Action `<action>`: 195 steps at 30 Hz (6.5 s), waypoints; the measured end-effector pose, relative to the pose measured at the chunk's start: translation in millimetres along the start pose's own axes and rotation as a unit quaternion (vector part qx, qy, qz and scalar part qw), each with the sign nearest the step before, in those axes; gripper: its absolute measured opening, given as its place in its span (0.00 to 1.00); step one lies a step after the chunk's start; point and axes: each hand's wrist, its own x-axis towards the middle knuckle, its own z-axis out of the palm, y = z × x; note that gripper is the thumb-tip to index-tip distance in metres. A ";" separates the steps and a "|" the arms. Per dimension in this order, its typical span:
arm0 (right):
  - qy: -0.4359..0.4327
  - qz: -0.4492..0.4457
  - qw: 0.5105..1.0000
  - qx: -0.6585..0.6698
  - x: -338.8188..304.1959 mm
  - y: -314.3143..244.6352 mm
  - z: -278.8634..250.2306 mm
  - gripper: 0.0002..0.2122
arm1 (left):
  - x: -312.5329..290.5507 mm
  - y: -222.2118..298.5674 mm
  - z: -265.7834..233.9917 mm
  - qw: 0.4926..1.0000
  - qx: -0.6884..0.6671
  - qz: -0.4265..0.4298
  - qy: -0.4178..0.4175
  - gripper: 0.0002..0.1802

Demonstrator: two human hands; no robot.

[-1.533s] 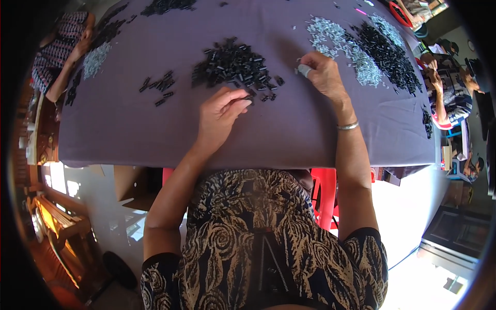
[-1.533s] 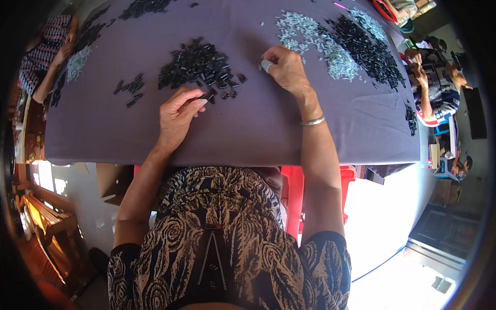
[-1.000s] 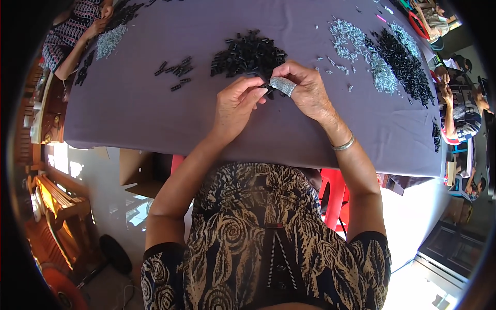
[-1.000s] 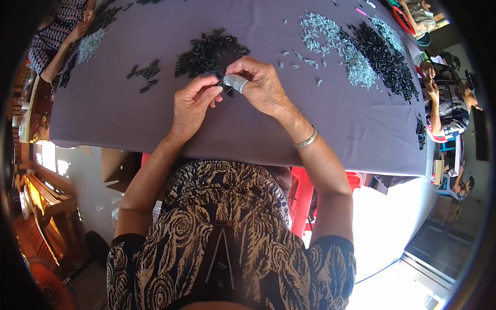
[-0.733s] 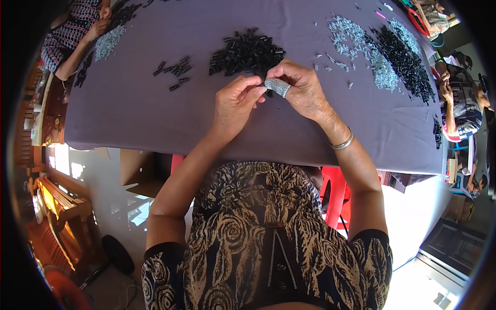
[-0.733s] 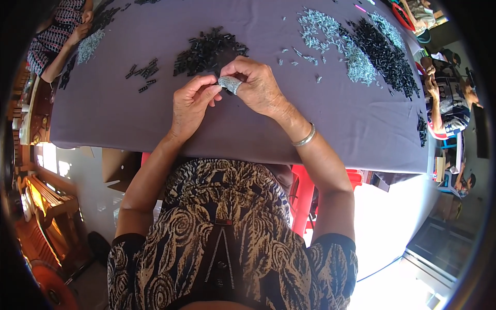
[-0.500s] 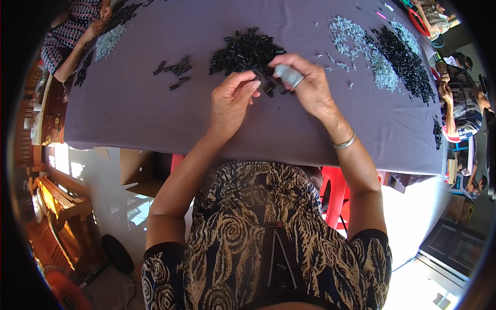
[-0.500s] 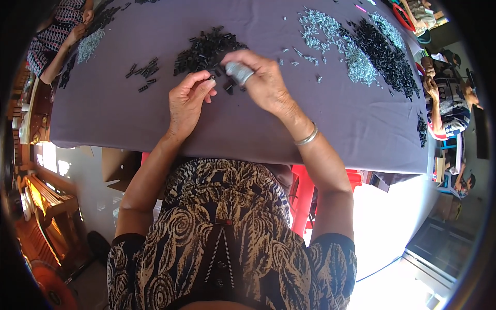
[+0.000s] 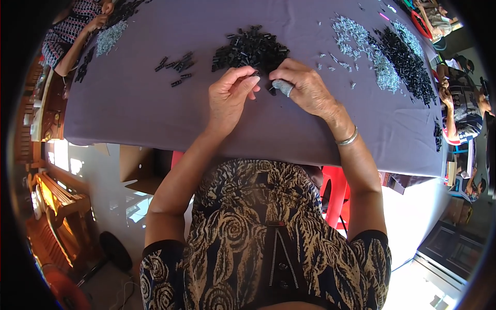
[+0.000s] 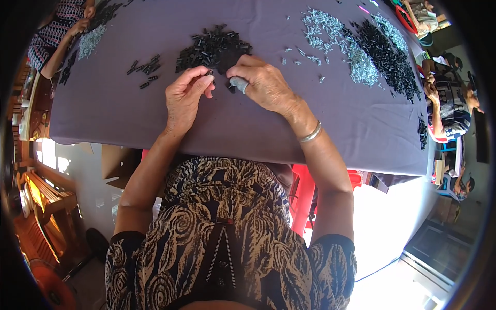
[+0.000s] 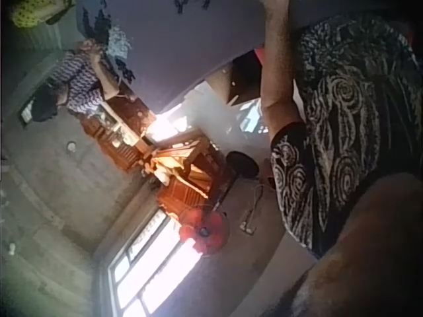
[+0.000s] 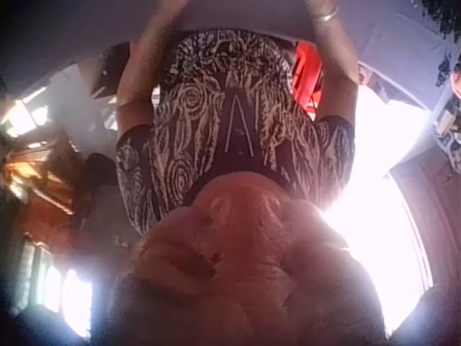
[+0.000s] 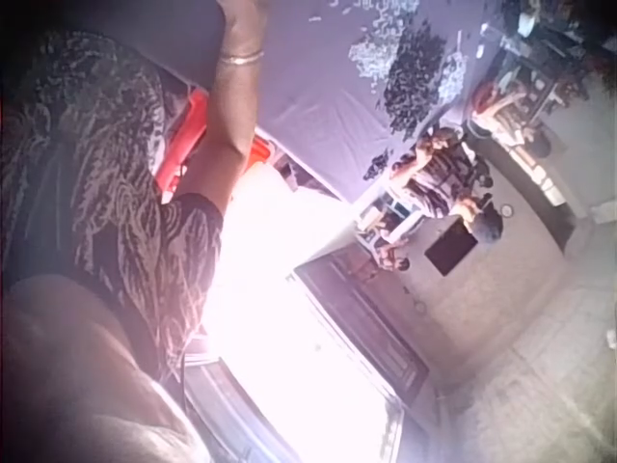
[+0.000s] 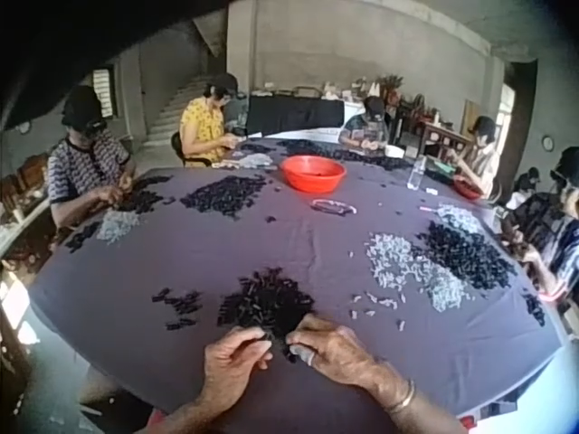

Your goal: Assemble small black plastic components by manually inserting tiny silver-colored metal parts.

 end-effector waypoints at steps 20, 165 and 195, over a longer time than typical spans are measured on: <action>-0.043 0.042 0.994 -0.095 1.1 -9.7 4.5 0.04 | -1.1 -3.7 0.2 0.995 0.091 -0.044 -0.026 0.09; -0.021 0.036 0.993 -0.114 -6.2 0.3 -4.8 0.06 | 4.0 30.4 2.9 0.896 0.411 0.139 -0.090 0.09; 0.012 0.072 0.950 0.303 -6.7 -3.8 7.5 0.03 | -12.3 -0.5 20.4 0.998 -0.035 -0.050 0.030 0.10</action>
